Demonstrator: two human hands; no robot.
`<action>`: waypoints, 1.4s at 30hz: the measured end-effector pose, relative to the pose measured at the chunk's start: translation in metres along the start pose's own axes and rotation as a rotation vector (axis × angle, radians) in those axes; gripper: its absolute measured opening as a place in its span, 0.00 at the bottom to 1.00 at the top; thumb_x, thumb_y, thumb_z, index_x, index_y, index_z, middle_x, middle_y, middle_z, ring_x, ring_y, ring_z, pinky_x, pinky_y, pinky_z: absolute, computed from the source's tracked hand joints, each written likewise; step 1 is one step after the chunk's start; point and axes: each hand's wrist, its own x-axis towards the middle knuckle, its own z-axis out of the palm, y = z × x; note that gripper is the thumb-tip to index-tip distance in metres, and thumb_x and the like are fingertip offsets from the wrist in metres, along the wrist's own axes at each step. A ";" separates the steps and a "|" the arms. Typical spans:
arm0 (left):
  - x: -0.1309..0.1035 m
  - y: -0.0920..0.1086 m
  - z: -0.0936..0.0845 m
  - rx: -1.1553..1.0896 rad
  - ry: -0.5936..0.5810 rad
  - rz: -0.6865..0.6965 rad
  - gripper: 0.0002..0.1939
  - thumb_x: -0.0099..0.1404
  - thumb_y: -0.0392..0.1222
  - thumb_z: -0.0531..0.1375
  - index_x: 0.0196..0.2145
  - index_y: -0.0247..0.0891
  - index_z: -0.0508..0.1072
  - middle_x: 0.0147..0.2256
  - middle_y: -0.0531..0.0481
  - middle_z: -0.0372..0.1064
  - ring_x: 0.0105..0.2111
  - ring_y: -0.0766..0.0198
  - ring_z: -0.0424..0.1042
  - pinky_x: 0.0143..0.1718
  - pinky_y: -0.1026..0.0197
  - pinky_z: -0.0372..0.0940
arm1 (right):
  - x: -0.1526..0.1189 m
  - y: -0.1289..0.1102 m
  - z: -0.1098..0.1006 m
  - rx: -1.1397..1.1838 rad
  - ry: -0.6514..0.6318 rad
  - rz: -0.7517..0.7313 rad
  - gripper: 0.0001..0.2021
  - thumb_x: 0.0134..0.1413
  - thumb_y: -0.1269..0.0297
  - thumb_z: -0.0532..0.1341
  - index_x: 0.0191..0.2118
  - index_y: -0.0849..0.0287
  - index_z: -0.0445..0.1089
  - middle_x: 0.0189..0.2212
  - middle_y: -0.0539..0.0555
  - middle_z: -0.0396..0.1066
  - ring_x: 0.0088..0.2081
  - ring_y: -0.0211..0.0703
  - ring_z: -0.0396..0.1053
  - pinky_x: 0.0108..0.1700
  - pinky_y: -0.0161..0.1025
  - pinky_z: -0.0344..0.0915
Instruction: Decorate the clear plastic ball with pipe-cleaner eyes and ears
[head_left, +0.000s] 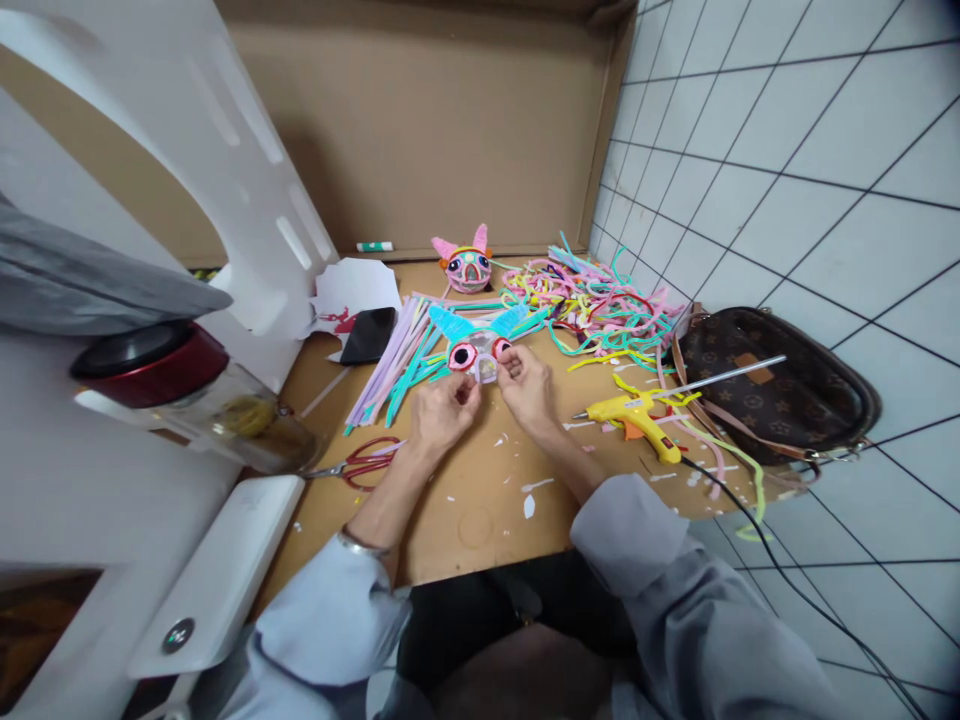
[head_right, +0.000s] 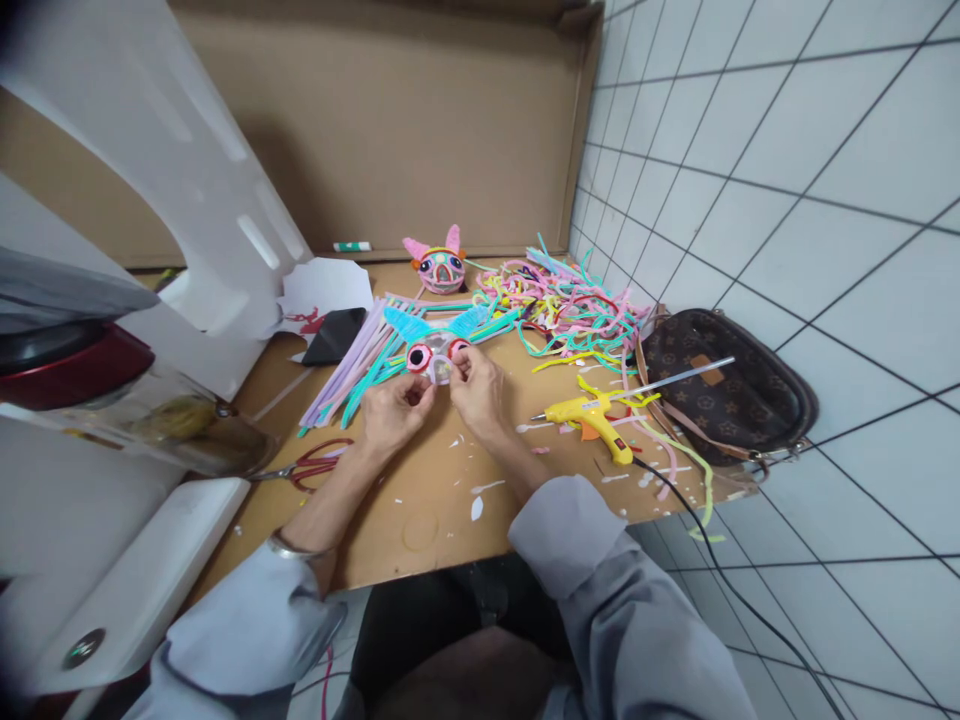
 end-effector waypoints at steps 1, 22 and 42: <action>0.000 0.000 0.000 -0.002 0.001 0.001 0.10 0.62 0.43 0.60 0.26 0.37 0.76 0.22 0.49 0.75 0.21 0.65 0.71 0.25 0.65 0.59 | 0.000 0.000 0.000 -0.002 -0.001 0.004 0.05 0.50 0.72 0.58 0.30 0.54 0.63 0.26 0.46 0.69 0.29 0.38 0.69 0.37 0.34 0.65; 0.000 0.009 -0.001 -0.292 -0.018 -0.125 0.15 0.64 0.48 0.60 0.38 0.34 0.79 0.23 0.51 0.74 0.20 0.67 0.69 0.25 0.65 0.63 | -0.004 -0.006 -0.006 0.154 0.040 0.122 0.06 0.47 0.72 0.59 0.33 0.55 0.68 0.25 0.47 0.71 0.28 0.38 0.71 0.36 0.34 0.69; 0.000 0.021 -0.008 -0.299 -0.022 -0.105 0.15 0.72 0.46 0.55 0.49 0.36 0.74 0.21 0.54 0.71 0.19 0.66 0.68 0.26 0.64 0.62 | -0.008 -0.006 -0.010 0.125 -0.025 -0.011 0.07 0.56 0.59 0.58 0.31 0.55 0.70 0.28 0.50 0.72 0.28 0.37 0.68 0.34 0.34 0.67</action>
